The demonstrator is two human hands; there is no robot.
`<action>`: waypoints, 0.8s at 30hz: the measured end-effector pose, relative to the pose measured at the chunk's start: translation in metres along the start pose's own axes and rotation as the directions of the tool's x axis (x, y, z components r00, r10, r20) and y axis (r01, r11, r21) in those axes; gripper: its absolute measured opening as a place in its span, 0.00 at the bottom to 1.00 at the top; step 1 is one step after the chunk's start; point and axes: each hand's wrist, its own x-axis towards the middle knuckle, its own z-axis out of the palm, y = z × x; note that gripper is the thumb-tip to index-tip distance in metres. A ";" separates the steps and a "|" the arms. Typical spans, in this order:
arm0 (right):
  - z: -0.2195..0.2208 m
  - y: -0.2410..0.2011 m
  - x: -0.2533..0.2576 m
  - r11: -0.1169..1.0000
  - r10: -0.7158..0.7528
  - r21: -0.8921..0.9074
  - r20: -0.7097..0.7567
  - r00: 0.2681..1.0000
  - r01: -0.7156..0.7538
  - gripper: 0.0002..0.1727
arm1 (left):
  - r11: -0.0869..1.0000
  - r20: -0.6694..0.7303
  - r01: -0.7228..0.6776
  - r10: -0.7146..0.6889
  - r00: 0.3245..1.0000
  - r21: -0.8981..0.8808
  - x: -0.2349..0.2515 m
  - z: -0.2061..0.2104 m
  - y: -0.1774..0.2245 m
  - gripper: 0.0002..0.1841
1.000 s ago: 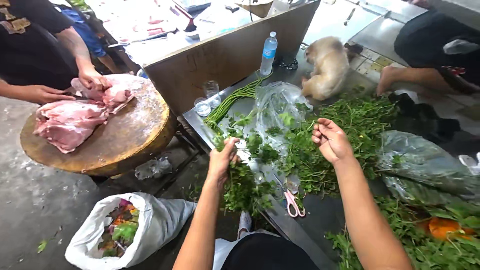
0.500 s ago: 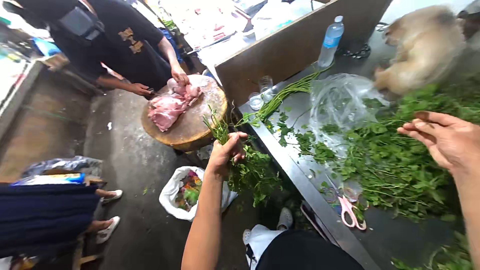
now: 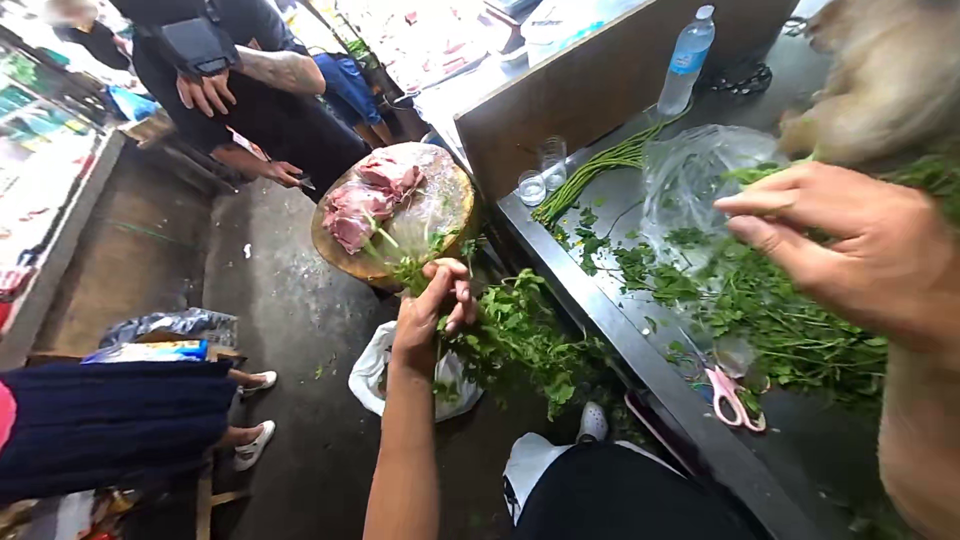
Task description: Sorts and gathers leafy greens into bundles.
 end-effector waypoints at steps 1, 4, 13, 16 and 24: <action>0.010 -0.008 -0.002 0.999 0.003 0.038 0.007 1.000 -0.003 0.16 | 1.000 0.026 -0.005 0.005 1.000 -0.015 -0.010 -0.003 0.006 0.14; 0.056 -0.021 -0.017 0.981 0.084 0.172 0.045 0.995 -0.090 0.14 | 0.999 0.077 -0.022 0.024 0.997 -0.032 -0.042 -0.009 0.021 0.15; 0.179 -0.101 -0.063 0.804 0.200 0.552 0.099 0.975 -0.221 0.16 | 0.918 -0.027 -0.169 0.171 0.985 -0.360 -0.113 -0.012 0.059 0.19; 0.202 -0.142 -0.069 0.722 0.087 0.686 0.039 0.995 -0.090 0.16 | 0.849 -0.105 -0.237 0.213 0.971 -0.472 -0.133 -0.019 0.063 0.19; 0.255 -0.224 -0.074 0.597 0.246 0.788 -0.003 0.969 -0.149 0.15 | 0.821 -0.250 -0.214 0.090 0.964 -0.530 -0.183 -0.036 0.068 0.22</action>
